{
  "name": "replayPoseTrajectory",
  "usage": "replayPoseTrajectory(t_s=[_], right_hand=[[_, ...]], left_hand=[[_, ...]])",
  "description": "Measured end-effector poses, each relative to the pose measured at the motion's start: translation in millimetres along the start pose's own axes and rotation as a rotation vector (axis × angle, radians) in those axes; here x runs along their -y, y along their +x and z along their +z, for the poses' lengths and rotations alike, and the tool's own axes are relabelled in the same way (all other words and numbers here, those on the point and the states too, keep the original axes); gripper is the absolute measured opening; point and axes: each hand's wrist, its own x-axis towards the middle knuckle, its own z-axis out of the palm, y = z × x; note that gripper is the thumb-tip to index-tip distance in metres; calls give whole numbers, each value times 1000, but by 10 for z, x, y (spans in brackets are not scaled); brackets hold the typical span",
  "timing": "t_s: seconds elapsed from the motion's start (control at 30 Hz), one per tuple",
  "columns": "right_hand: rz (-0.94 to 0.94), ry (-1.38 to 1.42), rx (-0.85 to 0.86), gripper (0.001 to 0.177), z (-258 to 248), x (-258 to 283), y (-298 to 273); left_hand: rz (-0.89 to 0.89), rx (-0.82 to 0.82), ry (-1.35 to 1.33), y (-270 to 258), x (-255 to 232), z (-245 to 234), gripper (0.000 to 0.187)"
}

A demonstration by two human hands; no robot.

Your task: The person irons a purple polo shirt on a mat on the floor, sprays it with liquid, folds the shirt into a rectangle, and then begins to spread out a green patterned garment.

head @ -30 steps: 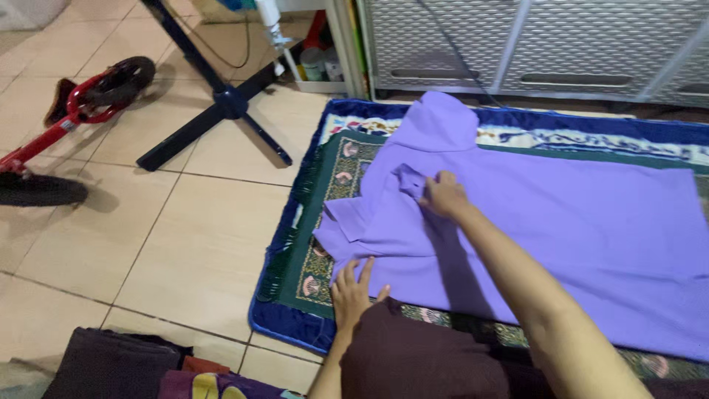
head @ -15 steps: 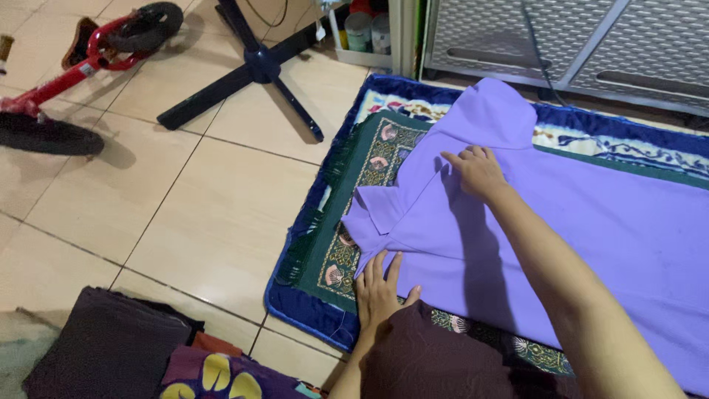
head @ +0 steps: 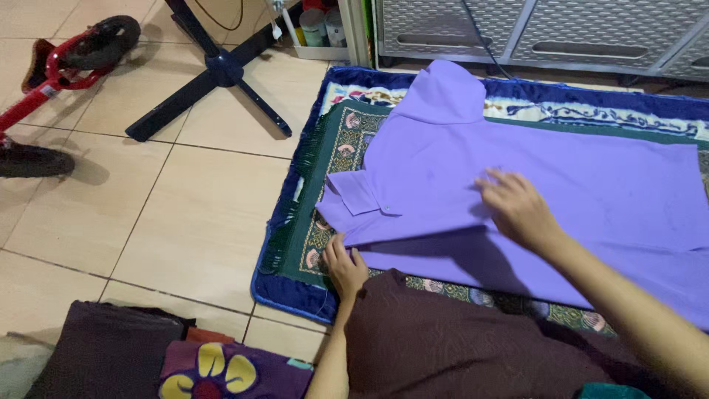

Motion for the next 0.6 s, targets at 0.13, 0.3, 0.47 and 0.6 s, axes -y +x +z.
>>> replayPoseTrajectory(t_s=[0.13,0.3,0.47,0.6], right_hand=[[43,-97,114,29,329,251,-928],[120,-21,209,27,535,540,-1338],[127,36,174,25,381,432,-1283],[305,257,12,21,515,155,-1134]], left_hand=[[-16,164,231,152,17,-54,20],[-88,19,130,95,335,-49,15],[-210,60,-29,159,453,-54,15],[-101,115,99,155,262,-280,20]])
